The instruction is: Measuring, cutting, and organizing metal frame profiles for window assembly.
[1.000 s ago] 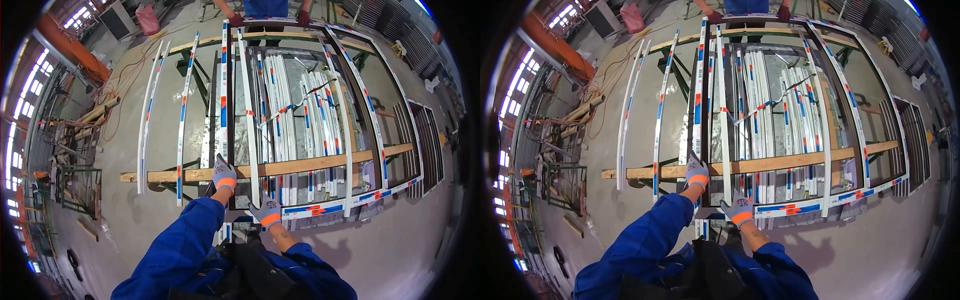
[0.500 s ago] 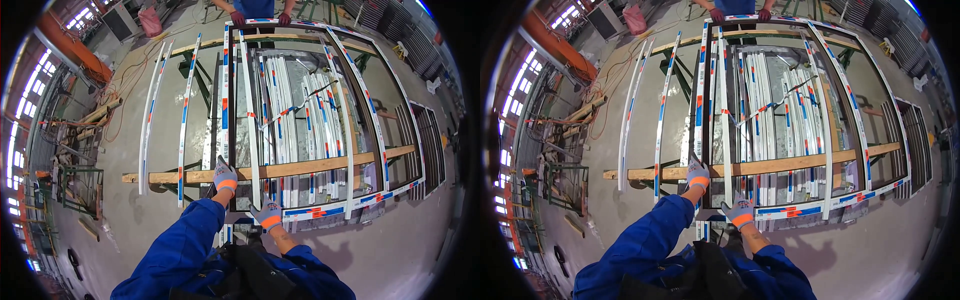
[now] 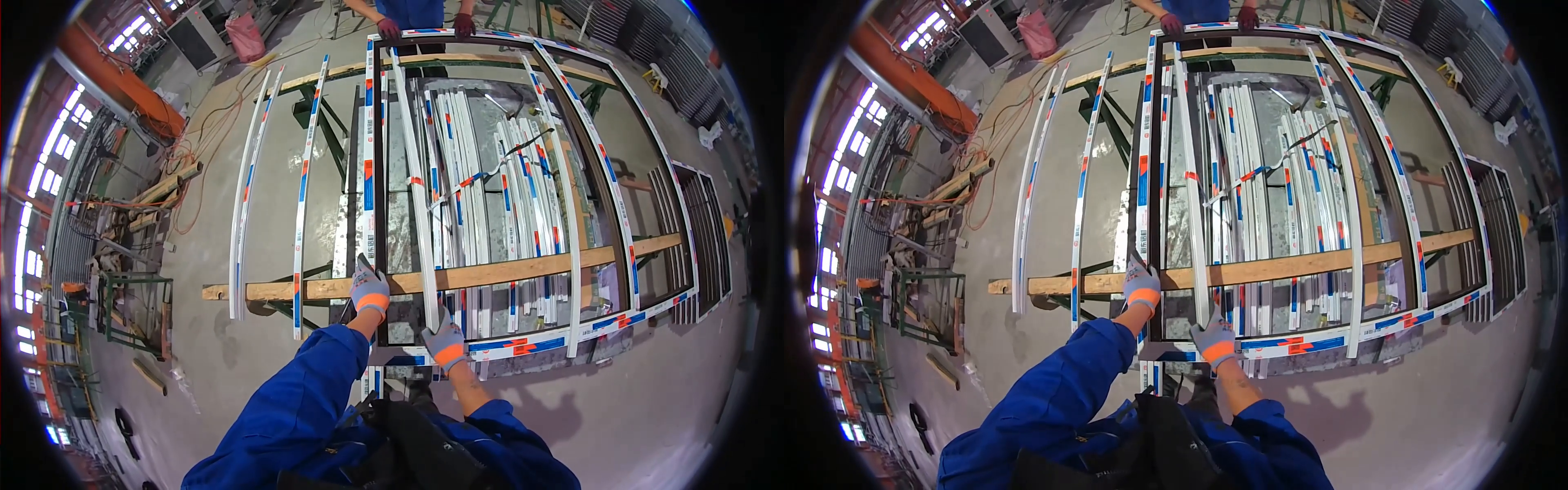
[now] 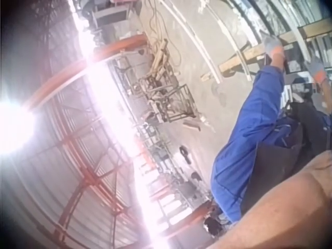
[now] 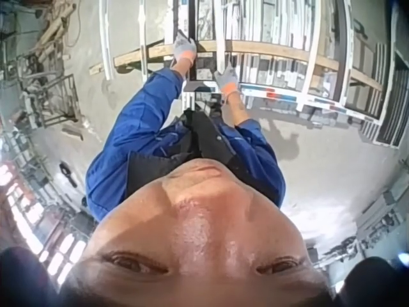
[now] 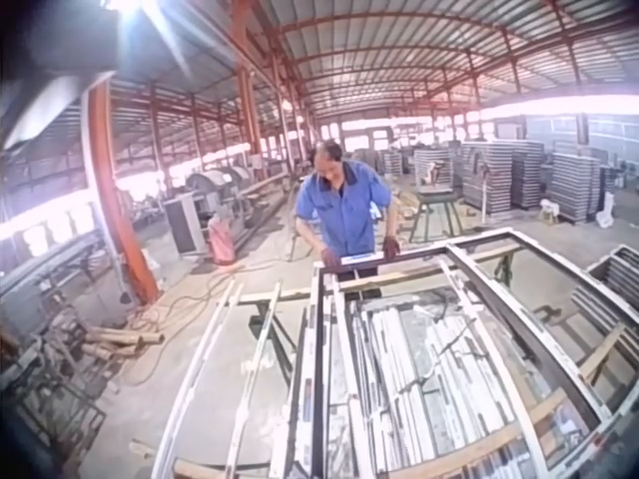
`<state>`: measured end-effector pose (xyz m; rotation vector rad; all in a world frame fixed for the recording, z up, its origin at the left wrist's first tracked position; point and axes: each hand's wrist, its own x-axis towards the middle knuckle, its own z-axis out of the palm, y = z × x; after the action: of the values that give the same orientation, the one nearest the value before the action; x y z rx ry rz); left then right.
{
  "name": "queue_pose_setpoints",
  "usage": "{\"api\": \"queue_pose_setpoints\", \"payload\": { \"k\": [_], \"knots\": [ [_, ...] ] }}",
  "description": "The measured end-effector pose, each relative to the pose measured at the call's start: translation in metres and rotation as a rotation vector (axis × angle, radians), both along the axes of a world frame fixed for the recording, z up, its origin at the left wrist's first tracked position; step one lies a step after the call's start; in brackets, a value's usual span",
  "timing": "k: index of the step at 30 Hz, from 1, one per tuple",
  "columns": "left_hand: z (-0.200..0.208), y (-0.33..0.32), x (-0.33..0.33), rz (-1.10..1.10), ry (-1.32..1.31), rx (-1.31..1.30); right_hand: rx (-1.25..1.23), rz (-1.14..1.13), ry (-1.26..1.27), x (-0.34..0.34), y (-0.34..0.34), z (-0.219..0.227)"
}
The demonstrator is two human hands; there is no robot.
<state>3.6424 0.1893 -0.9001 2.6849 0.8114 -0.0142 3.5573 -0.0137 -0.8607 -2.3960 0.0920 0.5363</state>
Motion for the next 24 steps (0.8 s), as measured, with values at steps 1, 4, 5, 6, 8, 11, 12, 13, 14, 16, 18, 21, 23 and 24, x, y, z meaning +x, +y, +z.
{"api": "queue_pose_setpoints", "payload": {
  "k": [1, 4, 5, 6, 8, 11, 12, 13, 14, 16, 18, 21, 23, 24],
  "knots": [
    [0.001, -0.002, 0.0, 0.002, -0.01, -0.006, 0.043, -0.031, -0.023, 0.004, -0.002, -0.006],
    [0.001, -0.002, 0.001, 0.0, -0.004, -0.024, 0.115, -0.077, -0.089, 0.009, 0.004, -0.015],
    [0.0, 0.0, 0.002, -0.001, -0.011, -0.002, 0.143, -0.092, -0.134, 0.01, 0.009, -0.013],
    [-0.002, 0.002, 0.001, 0.001, -0.008, 0.002, 0.148, -0.09, -0.131, 0.009, 0.013, -0.02],
    [0.007, -0.005, 0.002, 0.015, 0.006, -0.097, 0.311, -0.17, -0.239, 0.007, 0.017, -0.03],
    [0.002, -0.002, -0.001, -0.003, -0.039, -0.036, 0.27, -0.152, -0.188, 0.007, 0.029, -0.041],
    [-0.001, 0.0, -0.002, -0.022, -0.094, -0.005, 0.276, -0.148, -0.194, 0.007, 0.034, -0.044],
    [0.0, 0.0, -0.001, -0.009, -0.075, -0.029, 0.287, -0.142, -0.222, 0.008, 0.038, -0.042],
    [0.001, 0.001, 0.0, -0.009, -0.071, -0.027, 0.289, -0.143, -0.219, 0.01, 0.04, -0.041],
    [0.003, 0.001, 0.002, -0.002, 0.024, -0.104, 0.365, -0.139, -0.268, 0.015, 0.043, -0.039],
    [0.005, -0.001, 0.006, -0.008, 0.023, -0.09, 0.347, -0.137, -0.242, 0.021, 0.046, -0.052],
    [0.008, -0.005, 0.007, -0.008, -0.035, -0.092, 0.303, -0.141, -0.292, 0.021, 0.05, -0.061],
    [0.004, -0.003, 0.006, -0.017, -0.078, -0.028, 0.385, -0.16, -0.291, 0.02, 0.055, -0.06],
    [0.003, -0.002, 0.009, -0.014, -0.075, -0.023, 0.391, -0.159, -0.287, 0.021, 0.057, -0.06]
  ]
}}
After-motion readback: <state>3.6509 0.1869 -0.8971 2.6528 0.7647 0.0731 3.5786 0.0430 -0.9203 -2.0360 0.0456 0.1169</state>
